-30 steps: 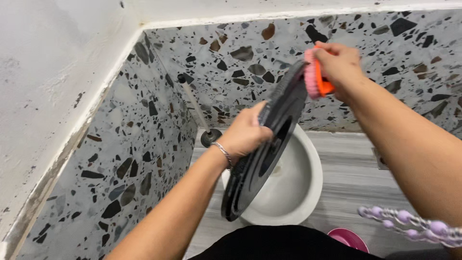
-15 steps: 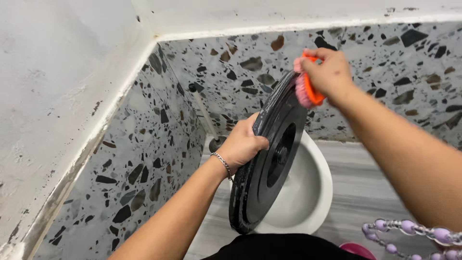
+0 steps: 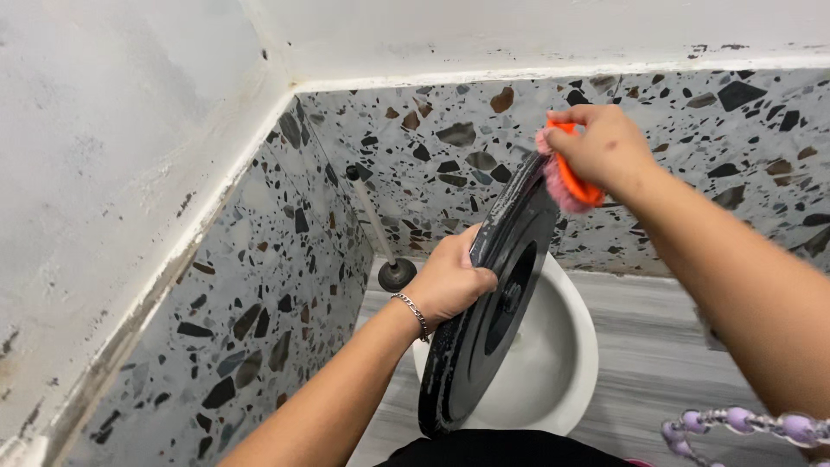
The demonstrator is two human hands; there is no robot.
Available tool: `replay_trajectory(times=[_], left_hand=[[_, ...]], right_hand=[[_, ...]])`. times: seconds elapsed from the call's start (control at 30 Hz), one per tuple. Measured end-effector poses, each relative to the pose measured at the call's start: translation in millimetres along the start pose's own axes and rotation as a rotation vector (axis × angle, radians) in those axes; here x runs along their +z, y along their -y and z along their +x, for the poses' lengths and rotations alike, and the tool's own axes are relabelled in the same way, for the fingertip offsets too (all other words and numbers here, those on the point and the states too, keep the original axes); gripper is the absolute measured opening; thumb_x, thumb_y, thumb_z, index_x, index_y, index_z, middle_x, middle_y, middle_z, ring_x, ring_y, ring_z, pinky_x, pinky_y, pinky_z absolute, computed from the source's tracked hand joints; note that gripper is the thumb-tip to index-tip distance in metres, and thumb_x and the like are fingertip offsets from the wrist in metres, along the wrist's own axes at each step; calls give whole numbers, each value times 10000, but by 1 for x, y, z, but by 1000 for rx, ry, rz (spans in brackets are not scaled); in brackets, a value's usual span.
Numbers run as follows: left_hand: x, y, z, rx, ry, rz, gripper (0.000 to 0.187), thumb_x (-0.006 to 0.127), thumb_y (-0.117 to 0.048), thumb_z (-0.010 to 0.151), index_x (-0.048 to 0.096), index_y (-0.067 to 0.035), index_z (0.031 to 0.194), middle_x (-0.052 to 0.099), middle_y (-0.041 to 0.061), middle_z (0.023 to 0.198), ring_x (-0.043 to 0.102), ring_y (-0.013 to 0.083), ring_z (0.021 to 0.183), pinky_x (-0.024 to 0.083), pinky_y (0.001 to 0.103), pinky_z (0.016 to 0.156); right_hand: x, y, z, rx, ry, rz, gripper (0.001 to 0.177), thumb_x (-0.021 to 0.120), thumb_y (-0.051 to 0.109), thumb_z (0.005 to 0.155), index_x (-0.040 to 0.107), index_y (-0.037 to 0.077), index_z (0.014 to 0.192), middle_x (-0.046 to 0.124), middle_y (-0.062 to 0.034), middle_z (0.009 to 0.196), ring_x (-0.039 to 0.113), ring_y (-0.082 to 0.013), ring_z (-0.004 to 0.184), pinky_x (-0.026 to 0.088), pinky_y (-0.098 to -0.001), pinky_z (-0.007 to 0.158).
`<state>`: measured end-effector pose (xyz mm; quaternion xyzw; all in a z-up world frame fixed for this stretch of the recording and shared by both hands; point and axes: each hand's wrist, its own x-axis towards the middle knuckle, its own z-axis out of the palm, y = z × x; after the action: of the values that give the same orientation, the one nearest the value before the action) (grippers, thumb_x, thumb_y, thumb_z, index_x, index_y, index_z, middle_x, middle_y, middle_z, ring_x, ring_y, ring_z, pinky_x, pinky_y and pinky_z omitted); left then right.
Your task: The person scrubs a black plastic bin lid using an orange brush and soapy water, turning the lid over to clean both sides and the rim, then uses a pink scoop to pour water over it to rinse.
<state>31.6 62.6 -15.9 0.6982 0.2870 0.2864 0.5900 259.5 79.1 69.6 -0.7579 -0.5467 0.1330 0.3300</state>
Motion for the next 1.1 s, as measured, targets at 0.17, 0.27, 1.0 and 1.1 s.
replay_trajectory(times=[0.17,0.27,1.0,1.1], left_hand=[[-1,1,-2,-30,-114,60,525,636,-11,690,633,-50,1213,643,-28,820,573,87,712,495,251,665],[-6,0,-12,-85,-88,9,544,647,-24,690,604,-84,1229,607,-10,784,540,113,667,469,272,628],[18,-8,-14,-33,-174,115,423,638,-38,705,654,-42,1127,640,7,775,579,119,664,512,281,634],[6,-3,-19,0,-182,68,450,659,-24,695,645,-40,1144,657,-16,822,584,87,709,518,255,662]], right_hand=[[8,51,-96,-203,308,-541,447,537,589,974,611,500,1406,772,-114,873,739,-245,803,584,-395,811],[4,42,-70,26,324,-479,483,523,587,997,522,434,1454,802,-130,906,751,-272,851,582,-402,824],[54,-52,-14,-127,-292,325,385,665,303,1034,620,34,1306,719,-163,1140,692,-263,1013,519,-381,891],[110,-45,-119,-466,-403,382,295,646,120,1025,631,-55,1262,696,-223,1264,643,-362,1187,455,-459,985]])
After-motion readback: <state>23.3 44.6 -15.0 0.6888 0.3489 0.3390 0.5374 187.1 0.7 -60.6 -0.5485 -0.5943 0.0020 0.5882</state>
